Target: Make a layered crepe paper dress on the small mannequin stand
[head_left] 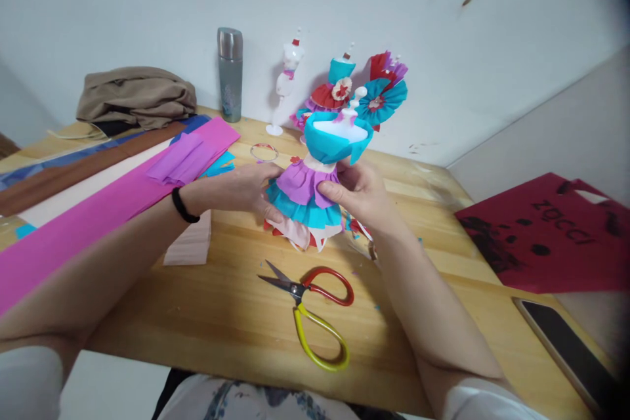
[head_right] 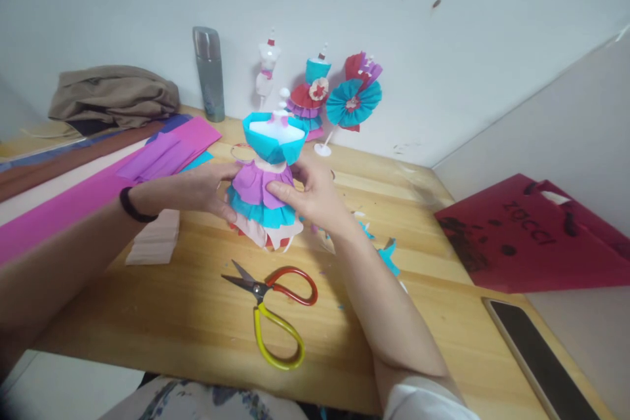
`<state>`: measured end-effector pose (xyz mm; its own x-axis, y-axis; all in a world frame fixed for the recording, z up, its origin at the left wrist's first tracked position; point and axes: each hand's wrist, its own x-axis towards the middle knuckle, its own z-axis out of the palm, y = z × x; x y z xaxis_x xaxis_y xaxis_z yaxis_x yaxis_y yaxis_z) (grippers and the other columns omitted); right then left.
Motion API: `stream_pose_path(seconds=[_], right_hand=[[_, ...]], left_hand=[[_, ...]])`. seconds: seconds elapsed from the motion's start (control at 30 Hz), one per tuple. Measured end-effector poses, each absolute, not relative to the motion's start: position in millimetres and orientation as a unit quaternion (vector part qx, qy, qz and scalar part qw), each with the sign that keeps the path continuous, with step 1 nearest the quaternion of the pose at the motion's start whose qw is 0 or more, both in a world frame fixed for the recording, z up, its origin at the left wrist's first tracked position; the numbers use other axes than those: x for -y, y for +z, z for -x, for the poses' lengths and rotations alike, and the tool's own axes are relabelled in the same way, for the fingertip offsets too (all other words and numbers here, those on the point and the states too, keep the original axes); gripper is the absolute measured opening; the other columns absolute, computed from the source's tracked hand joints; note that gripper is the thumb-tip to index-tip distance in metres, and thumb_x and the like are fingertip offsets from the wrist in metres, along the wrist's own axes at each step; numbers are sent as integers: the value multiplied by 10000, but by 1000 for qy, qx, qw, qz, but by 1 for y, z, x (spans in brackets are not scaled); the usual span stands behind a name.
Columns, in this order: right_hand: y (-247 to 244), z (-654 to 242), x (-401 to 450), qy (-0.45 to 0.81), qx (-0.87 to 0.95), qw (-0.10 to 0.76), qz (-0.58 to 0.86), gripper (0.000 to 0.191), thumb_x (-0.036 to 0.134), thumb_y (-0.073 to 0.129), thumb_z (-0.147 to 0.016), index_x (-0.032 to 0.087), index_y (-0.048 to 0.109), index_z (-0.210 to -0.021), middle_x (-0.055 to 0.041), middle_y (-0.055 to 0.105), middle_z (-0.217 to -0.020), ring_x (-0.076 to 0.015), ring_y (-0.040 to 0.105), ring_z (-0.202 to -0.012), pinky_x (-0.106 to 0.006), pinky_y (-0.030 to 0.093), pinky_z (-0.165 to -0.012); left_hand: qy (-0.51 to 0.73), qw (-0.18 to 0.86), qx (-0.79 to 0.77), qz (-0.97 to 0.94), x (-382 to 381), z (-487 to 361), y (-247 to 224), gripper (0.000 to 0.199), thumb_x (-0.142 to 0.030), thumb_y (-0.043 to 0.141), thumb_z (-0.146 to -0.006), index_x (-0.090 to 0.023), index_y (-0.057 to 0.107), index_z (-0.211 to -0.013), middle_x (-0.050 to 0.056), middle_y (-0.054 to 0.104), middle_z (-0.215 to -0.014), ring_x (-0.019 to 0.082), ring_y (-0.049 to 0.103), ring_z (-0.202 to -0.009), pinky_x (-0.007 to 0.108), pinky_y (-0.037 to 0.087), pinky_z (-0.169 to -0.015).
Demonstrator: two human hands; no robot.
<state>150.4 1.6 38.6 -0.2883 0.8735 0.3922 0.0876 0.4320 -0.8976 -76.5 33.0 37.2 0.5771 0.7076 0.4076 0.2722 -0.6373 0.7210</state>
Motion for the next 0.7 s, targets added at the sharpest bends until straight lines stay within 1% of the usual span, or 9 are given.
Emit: stream_pose_path(seconds=[0.03,0.1,0.13,0.2,0.27,0.33,0.43,0.57,0.7], right_hand=[[39,-152,-3,399,702,479,344,357,460,833,-696,311,712,-998,-21,736,-1094,-306,639,-1132,-511,497,-998],[39,-156,-5,379,728,456,345,398,459,842,-681,306,700,-1021,-23,734,-1104,-309,643,-1108,-516,494,-991],[39,-158,-6,367,741,441,349,423,456,847,-675,302,694,-1038,-26,734,-1097,-311,646,-1089,-520,497,-979],[39,-160,-8,343,761,418,359,476,444,856,-665,288,677,-1078,-36,730,-1086,-314,654,-1043,-521,509,-944],[39,-162,-8,324,769,411,366,507,435,850,-675,277,657,-1117,-50,715,-1111,-317,649,-1040,-520,513,-932],[39,-162,-7,312,773,411,369,531,426,839,-686,278,635,-1154,-62,699,-1149,-323,635,-1075,-520,508,-944],[39,-162,-7,291,779,401,383,559,406,833,-685,296,617,-1189,-59,687,-1187,-334,617,-1107,-528,495,-962],[39,-162,-7,287,778,401,389,474,366,848,-655,319,660,-1087,-35,697,-1111,-331,623,-1048,-535,493,-951],[40,-160,-6,325,754,405,402,499,326,872,-611,317,663,-1065,-19,692,-1022,-302,627,-933,-499,524,-851]], left_hand=[[304,328,-269,-853,-36,79,40,535,-470,905,-513,-194,741,-941,80,768,-955,272,722,-894,396,604,-765],[289,348,-254,-855,-41,81,45,595,-476,862,-598,-214,709,-1110,114,728,-1159,304,683,-1099,422,582,-874],[306,350,-254,-848,-44,79,47,629,-476,857,-606,-229,693,-1161,115,708,-1211,310,660,-1155,423,573,-906],[318,358,-242,-844,-47,72,51,617,-454,840,-641,-259,677,-1204,94,700,-1233,299,640,-1197,411,556,-948],[307,367,-221,-850,-49,61,56,524,-408,817,-685,-274,686,-1175,65,718,-1185,277,648,-1179,388,547,-961],[318,376,-214,-843,-49,51,61,404,-389,785,-723,-265,704,-1099,51,741,-1102,259,677,-1109,370,563,-917],[331,385,-215,-834,-50,39,62,305,-354,734,-780,-240,694,-1060,50,750,-1053,240,699,-1006,377,579,-859],[386,357,-200,-827,-50,30,53,313,-319,737,-793,-240,655,-1084,44,743,-1068,236,684,-1000,393,580,-863],[387,314,-248,-831,-48,27,50,361,-274,787,-749,-197,643,-1071,38,743,-1019,232,694,-921,352,582,-803]])
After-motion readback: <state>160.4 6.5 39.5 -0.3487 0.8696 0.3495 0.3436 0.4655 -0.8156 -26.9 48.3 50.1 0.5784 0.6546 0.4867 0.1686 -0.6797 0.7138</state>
